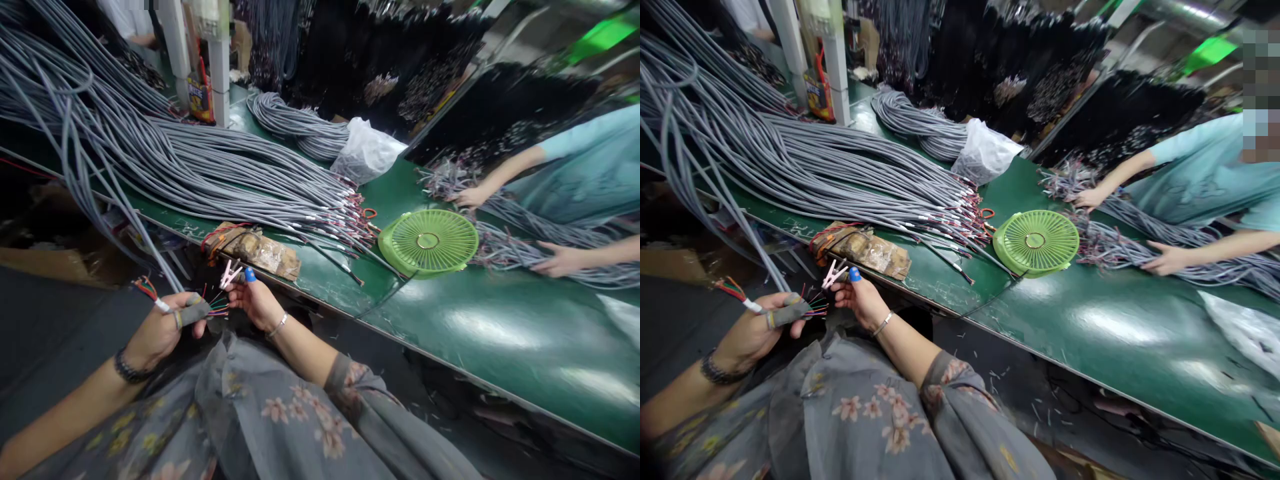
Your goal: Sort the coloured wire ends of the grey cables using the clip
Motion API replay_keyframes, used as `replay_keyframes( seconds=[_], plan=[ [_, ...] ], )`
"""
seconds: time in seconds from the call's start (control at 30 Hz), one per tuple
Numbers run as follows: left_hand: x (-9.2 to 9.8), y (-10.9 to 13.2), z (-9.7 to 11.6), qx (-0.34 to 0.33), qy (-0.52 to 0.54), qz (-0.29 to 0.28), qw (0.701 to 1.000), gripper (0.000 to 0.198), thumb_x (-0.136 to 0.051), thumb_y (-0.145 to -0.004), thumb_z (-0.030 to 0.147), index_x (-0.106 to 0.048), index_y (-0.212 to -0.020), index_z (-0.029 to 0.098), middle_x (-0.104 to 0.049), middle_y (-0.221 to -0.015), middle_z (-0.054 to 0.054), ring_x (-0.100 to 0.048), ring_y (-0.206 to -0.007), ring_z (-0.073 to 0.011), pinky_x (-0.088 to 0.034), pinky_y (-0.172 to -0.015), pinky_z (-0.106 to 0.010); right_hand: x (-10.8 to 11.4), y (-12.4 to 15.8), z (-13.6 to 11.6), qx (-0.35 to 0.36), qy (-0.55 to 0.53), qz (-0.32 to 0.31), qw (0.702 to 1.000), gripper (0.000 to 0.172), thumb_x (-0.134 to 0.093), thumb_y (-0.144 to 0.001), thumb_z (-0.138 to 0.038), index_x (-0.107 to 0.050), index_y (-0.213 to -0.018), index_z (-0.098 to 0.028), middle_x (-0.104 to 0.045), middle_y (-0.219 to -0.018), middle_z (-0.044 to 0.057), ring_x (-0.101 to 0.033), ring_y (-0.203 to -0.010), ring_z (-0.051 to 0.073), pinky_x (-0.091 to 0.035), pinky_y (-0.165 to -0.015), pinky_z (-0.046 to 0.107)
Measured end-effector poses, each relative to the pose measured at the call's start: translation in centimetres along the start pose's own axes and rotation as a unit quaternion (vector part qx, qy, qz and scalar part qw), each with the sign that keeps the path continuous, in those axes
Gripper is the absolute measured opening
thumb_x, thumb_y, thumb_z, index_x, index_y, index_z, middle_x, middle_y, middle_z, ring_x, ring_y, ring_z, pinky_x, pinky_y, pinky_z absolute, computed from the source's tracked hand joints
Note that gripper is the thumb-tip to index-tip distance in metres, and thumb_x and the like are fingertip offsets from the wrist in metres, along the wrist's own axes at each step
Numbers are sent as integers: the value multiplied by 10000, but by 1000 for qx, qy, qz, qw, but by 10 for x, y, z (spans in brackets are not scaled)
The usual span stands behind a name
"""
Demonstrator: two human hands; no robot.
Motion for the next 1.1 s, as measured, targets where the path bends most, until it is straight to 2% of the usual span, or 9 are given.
replay_keyframes(
  seconds=[0.13,0.27,0.47,0.67,0.83,0.93,1.1],
  plan=[
    [-8,-9,0,59,34,-52,996,337,-783,-561,497,-650,-518,190,-584,-390,7,-444,-380,-107,-343,-450,-244,-14,-9,-6,16,-1,-53,998,511,-708,-783,-668,-664,-800,-159,-655,-721,10,-543,-590,92,-464,-560,217],
    [-15,-15,-2,91,35,-79,992,357,-805,-537,502,-651,-522,180,-556,-364,12,-420,-366,-96,-315,-442,-235,-21,-13,-6,22,-38,-74,996,468,-716,-813,-622,-689,-836,-156,-660,-731,9,-538,-591,87,-474,-567,212],
    [-18,-19,-7,115,5,-91,989,376,-803,-537,505,-630,-499,173,-546,-356,10,-416,-373,-92,-321,-465,-233,-20,-20,2,-8,-124,-23,992,373,-763,-823,-521,-684,-792,-158,-648,-682,-2,-552,-575,90,-457,-521,192],
    [-20,-19,-9,120,-4,-94,988,380,-786,-542,513,-621,-491,175,-529,-351,12,-413,-369,-101,-337,-459,-242,-20,-22,1,9,-136,-7,991,372,-780,-810,-511,-672,-767,-158,-650,-663,2,-576,-594,99,-477,-546,191],
    [-17,-16,-7,102,-15,-92,990,336,-754,-585,481,-622,-499,184,-545,-366,10,-420,-381,-107,-341,-469,-247,-24,-16,2,-15,-117,-42,992,482,-619,-882,-645,-673,-848,-167,-668,-730,14,-582,-612,108,-487,-565,213],
    [-13,-9,-5,68,-41,-82,993,317,-718,-641,455,-618,-486,197,-572,-397,2,-456,-415,-124,-369,-495,-259,-25,-11,2,-31,-112,-67,991,535,-529,-911,-687,-662,-858,-172,-682,-774,31,-589,-633,117,-491,-569,222],
    [-7,5,1,-18,-90,-35,995,320,-655,-738,432,-641,-501,218,-636,-493,-15,-520,-514,-159,-410,-564,-280,-20,-9,-1,-7,-101,-52,994,379,-670,-890,-540,-674,-840,-164,-664,-732,11,-578,-630,100,-492,-567,195]
  ],
)
Point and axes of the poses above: each hand's wrist, its own y-axis away from the middle knuckle, its own x-axis out of the back of the hand, z = x × y, the point moved 9 cm from there along -y, towards the middle knuckle
